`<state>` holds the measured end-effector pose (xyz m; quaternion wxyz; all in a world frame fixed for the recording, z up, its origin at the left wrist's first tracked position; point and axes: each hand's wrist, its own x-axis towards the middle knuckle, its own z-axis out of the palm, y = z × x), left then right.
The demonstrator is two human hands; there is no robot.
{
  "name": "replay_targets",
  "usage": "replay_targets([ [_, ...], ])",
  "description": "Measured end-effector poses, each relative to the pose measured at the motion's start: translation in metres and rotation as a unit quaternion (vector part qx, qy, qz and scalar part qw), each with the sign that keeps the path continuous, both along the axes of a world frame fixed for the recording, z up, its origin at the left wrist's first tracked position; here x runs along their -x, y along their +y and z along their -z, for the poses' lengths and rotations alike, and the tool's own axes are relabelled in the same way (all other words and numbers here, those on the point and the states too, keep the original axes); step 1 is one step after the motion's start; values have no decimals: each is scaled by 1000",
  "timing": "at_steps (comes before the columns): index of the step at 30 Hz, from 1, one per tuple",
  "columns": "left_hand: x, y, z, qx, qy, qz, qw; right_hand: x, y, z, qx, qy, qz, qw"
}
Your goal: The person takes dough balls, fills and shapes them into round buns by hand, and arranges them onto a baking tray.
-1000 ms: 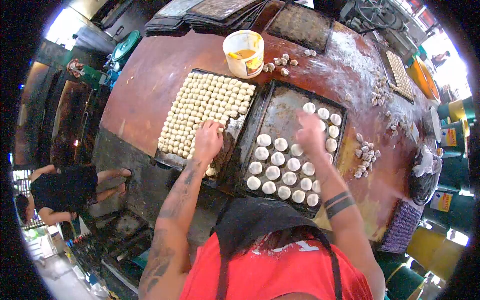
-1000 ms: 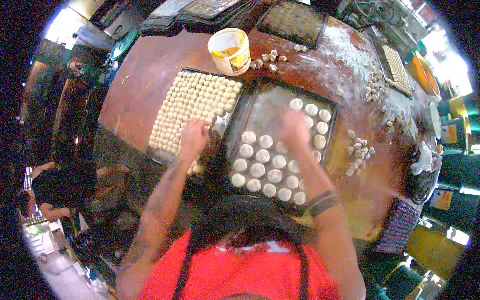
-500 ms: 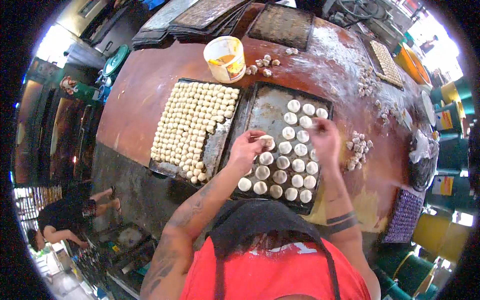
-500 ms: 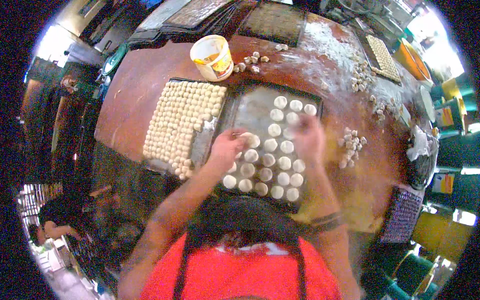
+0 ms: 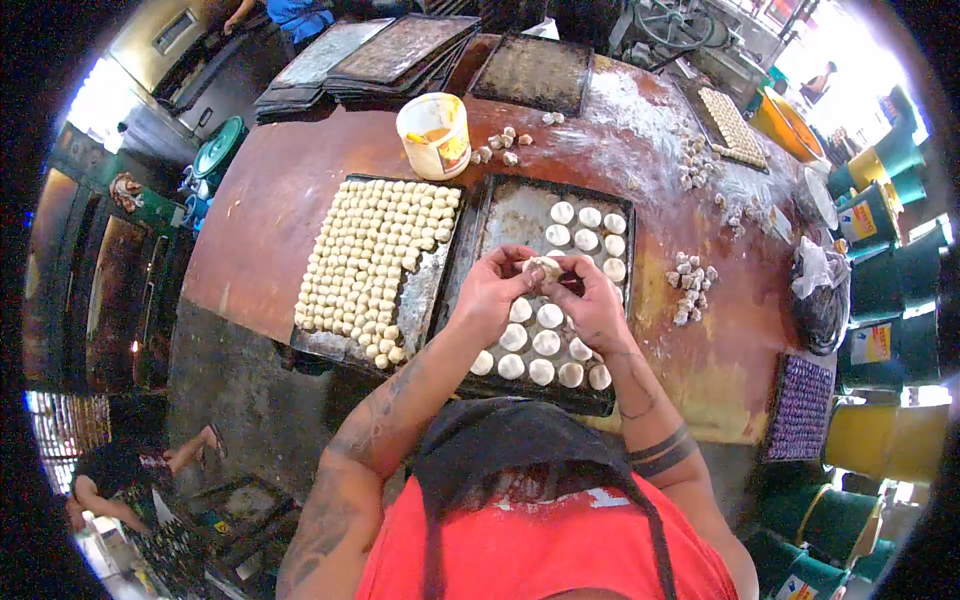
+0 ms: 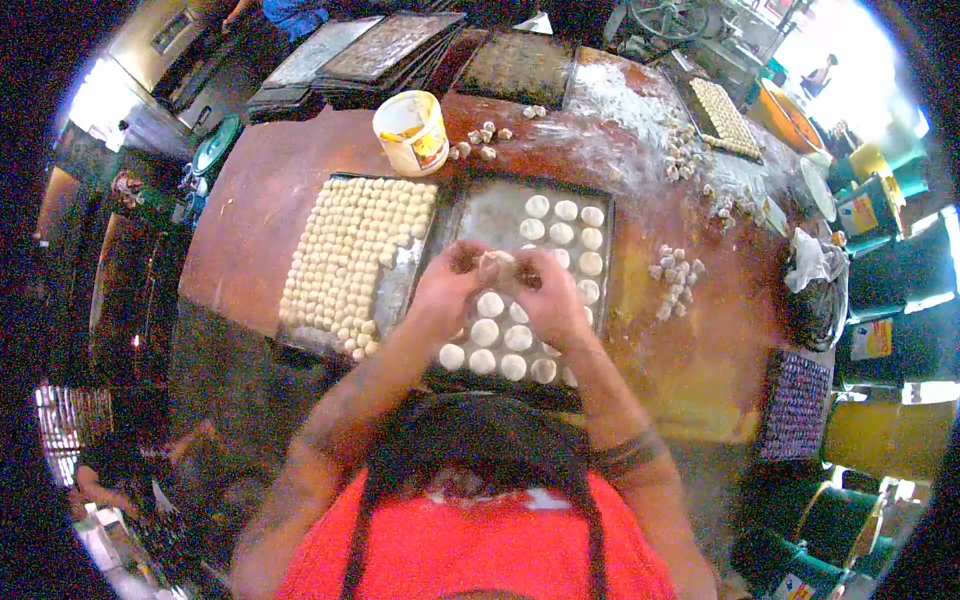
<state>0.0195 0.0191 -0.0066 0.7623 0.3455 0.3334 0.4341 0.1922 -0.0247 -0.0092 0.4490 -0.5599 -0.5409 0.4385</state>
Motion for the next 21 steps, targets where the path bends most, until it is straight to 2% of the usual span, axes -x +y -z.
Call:
replay_targets([
  [2,-4,-5,-18,11,-26,6,1000,-1,0,-1,16,122,-7,992],
  [5,-8,-5,-33,14,-24,7,1000,15,-1,-16,15,299,81,951],
  [6,-9,-6,-34,14,-14,7,1000,22,-3,-17,20,270,103,957],
  [7,-9,-8,-33,-54,88,-15,995,26,-5,-23,8,291,107,951],
  [9,-10,-14,-31,-190,285,-58,938,28,-6,-36,-19,333,116,936],
  [10,-11,-20,-24,-336,332,-94,876,22,-5,-33,-36,191,144,970],
  [11,-16,-22,-22,-265,238,-98,929,22,-5,-36,-98,61,150,982],
  [13,-23,-27,-31,-110,43,-99,988,24,-7,-47,-216,-199,153,944],
  [14,-14,-19,-39,50,-37,-32,998,26,-9,-49,-221,-221,139,940],
  [17,10,14,-15,104,-113,85,985,17,-7,-48,-257,-273,60,925],
  [18,12,12,-26,76,-11,45,996,14,-6,-54,-257,-279,53,924],
  [21,5,-2,-45,50,-11,130,990,16,6,-66,-271,-209,-45,939],
])
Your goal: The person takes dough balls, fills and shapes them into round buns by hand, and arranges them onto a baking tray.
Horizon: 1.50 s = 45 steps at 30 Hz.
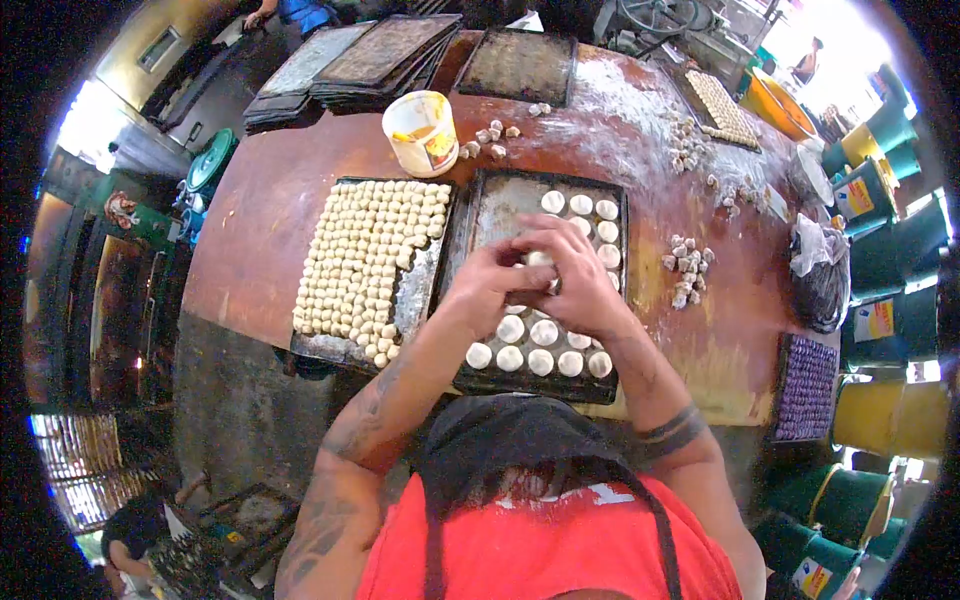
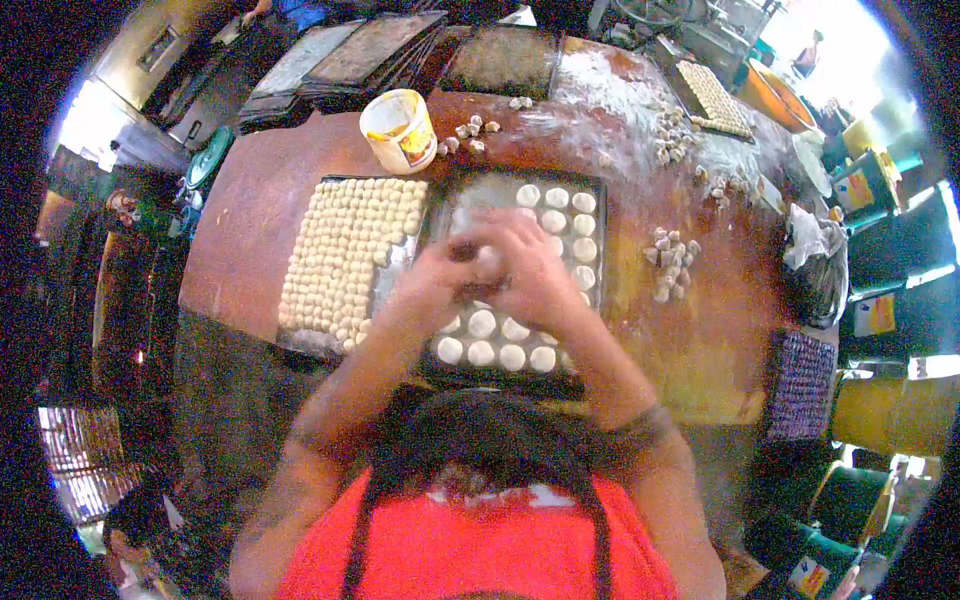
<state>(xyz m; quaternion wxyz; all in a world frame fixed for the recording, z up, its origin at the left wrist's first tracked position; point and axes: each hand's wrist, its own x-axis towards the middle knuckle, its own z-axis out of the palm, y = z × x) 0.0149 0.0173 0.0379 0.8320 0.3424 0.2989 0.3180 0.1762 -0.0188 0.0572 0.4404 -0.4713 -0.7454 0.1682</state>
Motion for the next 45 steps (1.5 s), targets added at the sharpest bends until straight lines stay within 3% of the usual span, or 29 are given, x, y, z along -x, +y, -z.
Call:
replay_targets([
  [1,-9,-3,9,-38,-31,6,999,-8,9,13,-8,14,-54,998],
  [4,-15,-7,25,63,-87,39,993,-17,10,19,15,12,-56,998],
  [5,-18,-12,41,92,-75,14,993,-13,8,34,18,81,4,997],
  [6,-20,-15,43,113,-91,16,989,-11,2,52,107,157,83,978],
  [8,-15,-14,67,109,-5,-11,994,-4,-10,91,95,124,87,984],
  [9,-9,-13,70,83,60,-52,993,11,-20,68,222,172,90,955],
  [11,0,-6,74,26,185,-133,973,9,-20,111,280,257,75,922],
  [12,-2,-6,77,-59,233,-112,964,11,-15,114,300,321,94,894],
  [14,-4,-9,83,-222,326,-67,916,0,4,116,347,243,113,899],
  [15,-6,-10,70,-242,388,-35,889,-5,16,115,369,205,121,899],
  [18,-8,-4,102,-304,392,-93,863,-14,59,148,257,133,164,943],
  [21,0,1,105,-210,335,-114,912,-16,81,154,182,-232,125,947],
  [22,6,3,105,-171,314,-124,926,-16,80,152,175,-219,128,951],
  [23,18,6,106,-205,330,-127,913,-15,76,149,165,-206,132,955],
  [24,28,6,106,-128,296,-153,934,-12,71,146,156,-193,134,960],
  [27,55,19,131,-184,365,-179,895,1,40,165,106,-291,61,949],
  [29,64,36,108,-227,474,-126,841,0,41,169,96,-306,17,947],
  [30,71,46,101,-249,523,-101,809,-19,61,160,182,-299,-11,937],
  [32,105,66,135,-469,598,-147,634,-68,69,148,190,-122,137,965],
  [33,121,74,139,-498,640,-119,573,-93,73,142,172,-20,200,964],
  [34,135,80,140,-523,677,-92,509,-134,74,163,69,-66,262,960],
  [35,145,81,141,-525,687,-80,495,-170,63,169,128,-163,308,929],
  [36,154,82,144,-536,681,-73,494,-198,46,172,186,-257,348,882],
  [38,164,86,152,-556,667,-62,492,-231,8,185,106,-336,332,875],
  [39,165,87,157,-573,650,-91,490,-245,-4,195,133,-352,334,864],
  [41,140,81,145,-493,611,-142,602,-261,-13,211,185,-380,335,842],
  [42,123,75,136,-450,587,-163,653,-251,-10,208,195,-299,359,863],
  [44,77,63,121,-197,385,-195,880,-193,4,174,211,-129,396,884],
  [45,55,51,110,-129,297,-199,925,-159,9,155,210,-2,320,924],
])
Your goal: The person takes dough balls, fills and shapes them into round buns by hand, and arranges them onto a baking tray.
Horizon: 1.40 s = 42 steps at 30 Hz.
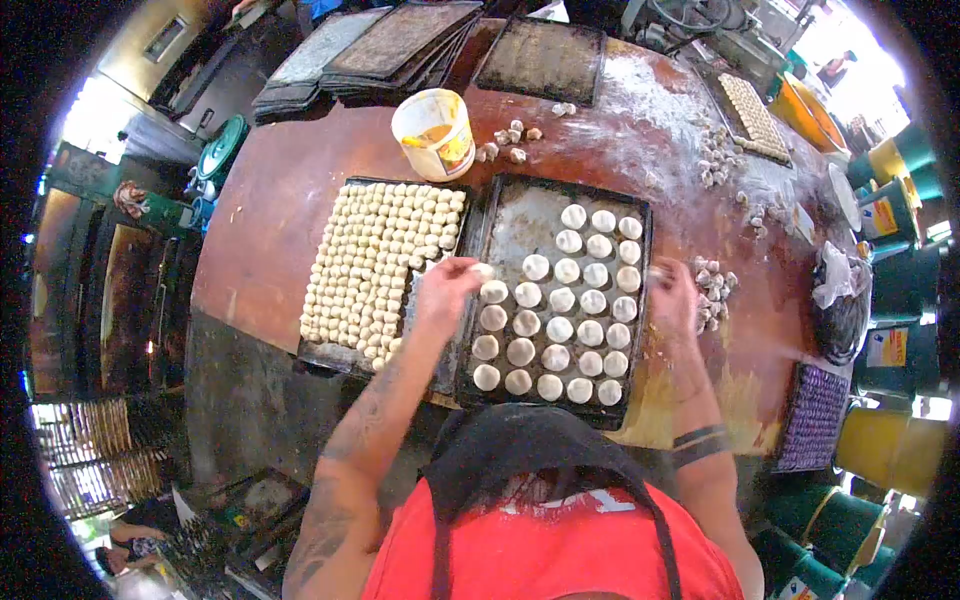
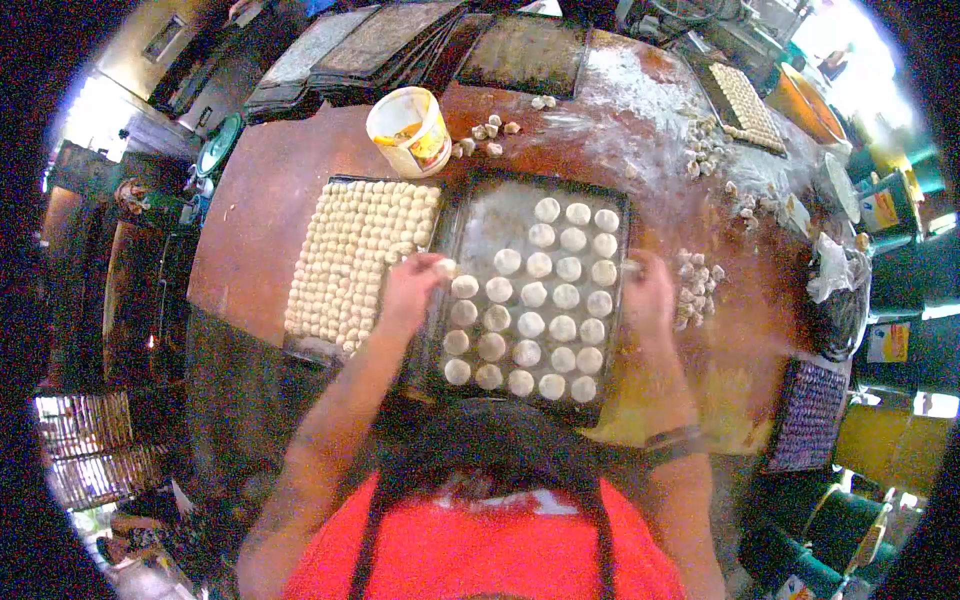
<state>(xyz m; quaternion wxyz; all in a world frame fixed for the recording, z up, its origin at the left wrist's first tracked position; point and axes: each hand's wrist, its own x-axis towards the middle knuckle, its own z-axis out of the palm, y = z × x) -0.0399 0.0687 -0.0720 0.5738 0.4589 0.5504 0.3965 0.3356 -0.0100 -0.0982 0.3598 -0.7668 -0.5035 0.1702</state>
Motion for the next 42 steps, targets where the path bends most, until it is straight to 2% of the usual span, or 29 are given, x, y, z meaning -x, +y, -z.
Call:
replay_targets([
  [1,-19,-13,-9,50,-109,-1,993,38,4,-22,-50,132,-57,988],
  [3,-45,-27,-16,82,-139,24,987,114,-2,-85,-57,230,-141,961],
  [4,-56,-38,-48,89,-160,28,983,133,-6,-102,-65,210,-206,954],
  [5,-60,-46,-57,98,-159,30,982,144,-9,-112,-72,187,-270,942],
  [7,-64,-56,-68,113,-159,33,980,151,-9,-109,-140,50,-257,955],
  [8,-60,-55,-50,105,-205,77,970,153,-6,-106,-173,-20,-251,952],
  [9,-60,-59,-54,108,-241,63,963,156,-9,-107,-197,-46,-265,943],
  [11,-59,-68,-59,119,-309,35,943,164,-22,-111,-167,-30,-286,943],
  [14,-55,-72,-75,68,-237,71,967,158,-31,-135,-119,86,-207,967],
  [15,-54,-71,-84,47,-204,79,975,147,-26,-122,-83,144,-256,952],
  [17,-52,-75,-106,70,-239,79,965,140,-25,-107,-36,223,-277,934],
  [18,-52,-77,-112,80,-256,81,960,142,-24,-112,-52,350,-255,900],
  [19,-55,-76,-106,79,-325,85,939,146,-25,-117,-65,472,-227,850],
  [20,-57,-76,-108,78,-340,95,932,150,-24,-121,-75,584,-196,784],
  [21,-59,-78,-117,80,-357,102,925,156,-22,-120,-89,610,-146,773],
  [23,-57,-71,-126,-42,-130,111,984,174,-26,-120,-99,593,-144,786],
  [24,-55,-69,-128,-102,-9,114,988,179,-25,-117,-115,576,-139,797],
  [25,-54,-70,-120,-216,34,120,969,178,-25,-117,-128,521,-130,834],
  [27,-54,-75,-97,-432,114,122,886,170,-25,-131,-151,401,-115,896],
  [28,-61,-81,-96,-383,37,103,917,170,-28,-148,-166,199,-113,959],
  [29,-64,-83,-99,-269,-58,73,959,170,-26,-149,-192,140,-138,962],
  [30,-67,-81,-105,-149,-151,41,976,171,-23,-149,-217,81,-161,959],
  [31,-69,-77,-108,-25,-240,9,970,173,-23,-148,-242,21,-182,953],
  [32,-64,-67,-98,56,-310,23,949,173,-24,-139,-192,73,-208,956],
  [35,-40,-46,-82,143,-332,83,929,164,-20,-130,-168,-128,-274,938],
  [36,-35,-46,-82,139,-299,91,940,160,-21,-134,-120,-81,-295,945],
  [39,-49,-62,-82,98,-276,130,947,162,-11,-139,-145,49,-328,932],
  [40,-55,-67,-85,113,-355,157,915,160,-7,-130,-52,116,-352,927],
  [42,-57,-60,-58,152,-400,170,888,158,3,-115,-121,89,-383,912],
])
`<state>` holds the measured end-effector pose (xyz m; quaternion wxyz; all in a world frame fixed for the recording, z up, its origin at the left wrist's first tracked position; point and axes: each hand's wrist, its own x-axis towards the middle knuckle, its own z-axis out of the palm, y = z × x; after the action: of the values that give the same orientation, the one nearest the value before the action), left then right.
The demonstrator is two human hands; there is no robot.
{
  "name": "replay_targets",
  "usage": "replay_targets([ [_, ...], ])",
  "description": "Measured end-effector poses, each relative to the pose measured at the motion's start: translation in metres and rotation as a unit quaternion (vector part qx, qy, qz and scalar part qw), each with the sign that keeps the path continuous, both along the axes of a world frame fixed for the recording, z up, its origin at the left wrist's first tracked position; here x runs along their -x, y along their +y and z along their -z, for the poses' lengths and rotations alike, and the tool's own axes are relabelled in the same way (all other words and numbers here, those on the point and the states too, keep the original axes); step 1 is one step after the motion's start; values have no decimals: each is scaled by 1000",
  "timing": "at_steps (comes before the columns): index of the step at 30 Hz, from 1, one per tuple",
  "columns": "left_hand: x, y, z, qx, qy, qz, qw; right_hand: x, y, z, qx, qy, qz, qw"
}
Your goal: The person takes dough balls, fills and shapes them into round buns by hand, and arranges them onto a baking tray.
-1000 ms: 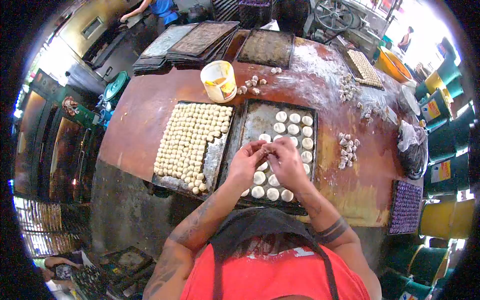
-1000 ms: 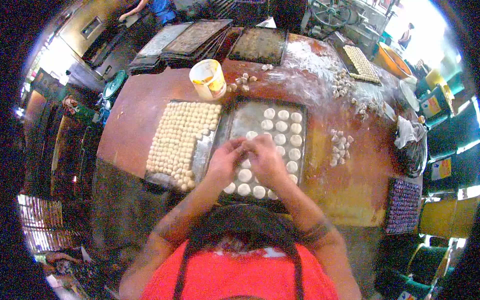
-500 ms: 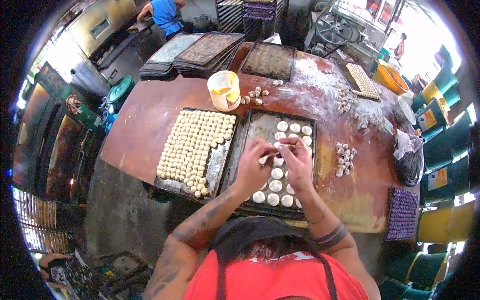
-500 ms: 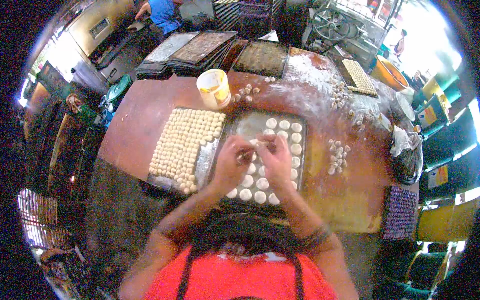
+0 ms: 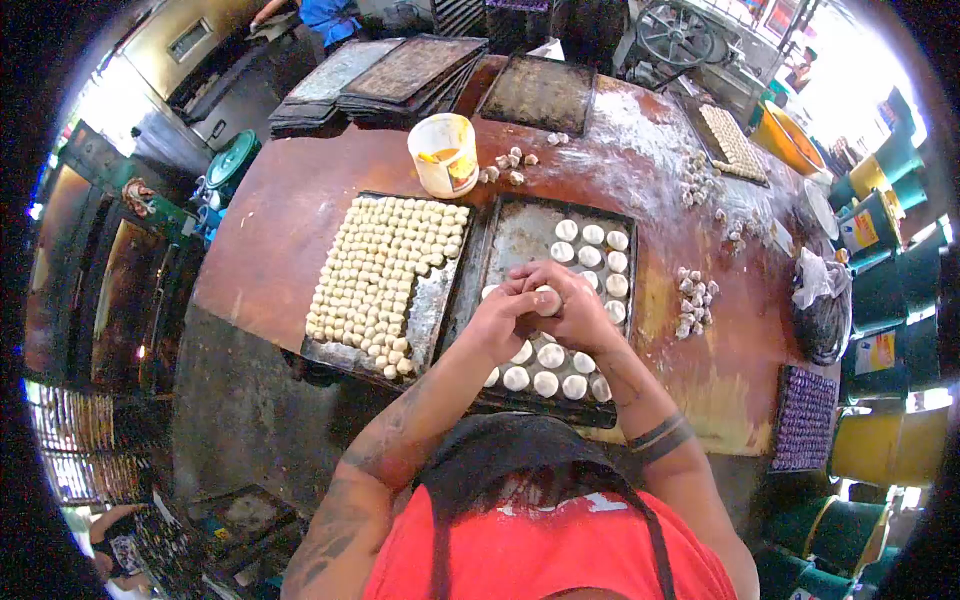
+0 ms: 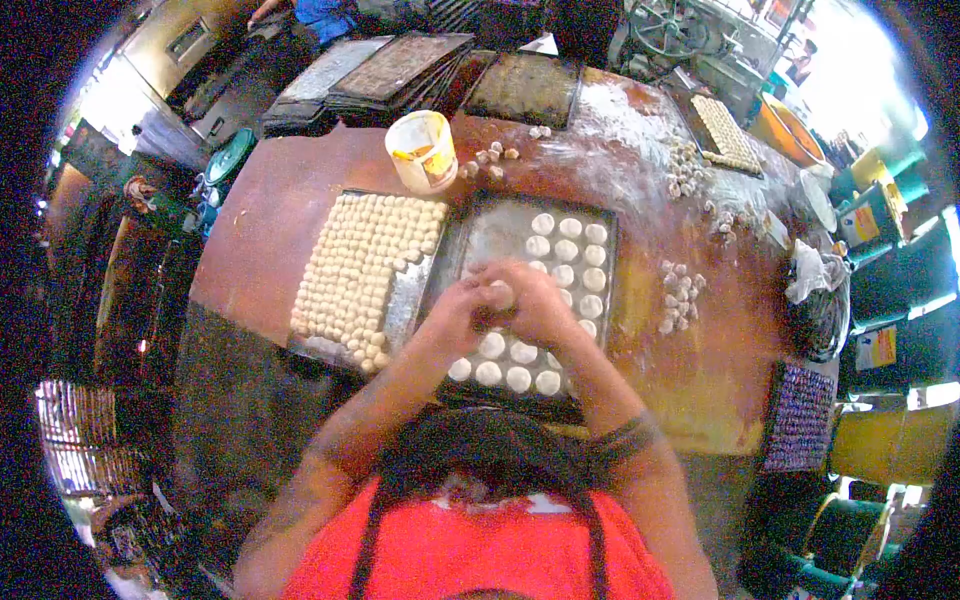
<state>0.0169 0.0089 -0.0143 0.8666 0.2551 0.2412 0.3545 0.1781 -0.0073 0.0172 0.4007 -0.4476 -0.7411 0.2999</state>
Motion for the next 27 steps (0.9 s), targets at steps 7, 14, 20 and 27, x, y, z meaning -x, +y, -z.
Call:
replay_targets([
  [7,12,-12,34,83,123,-39,988,25,-14,84,-7,23,150,988],
  [14,32,6,46,-321,523,-75,786,35,39,108,240,83,168,953],
  [20,82,47,67,-426,590,-226,647,32,90,126,67,-265,125,954],
  [27,138,84,76,-450,709,-162,519,56,43,132,-23,-289,2,957],
])
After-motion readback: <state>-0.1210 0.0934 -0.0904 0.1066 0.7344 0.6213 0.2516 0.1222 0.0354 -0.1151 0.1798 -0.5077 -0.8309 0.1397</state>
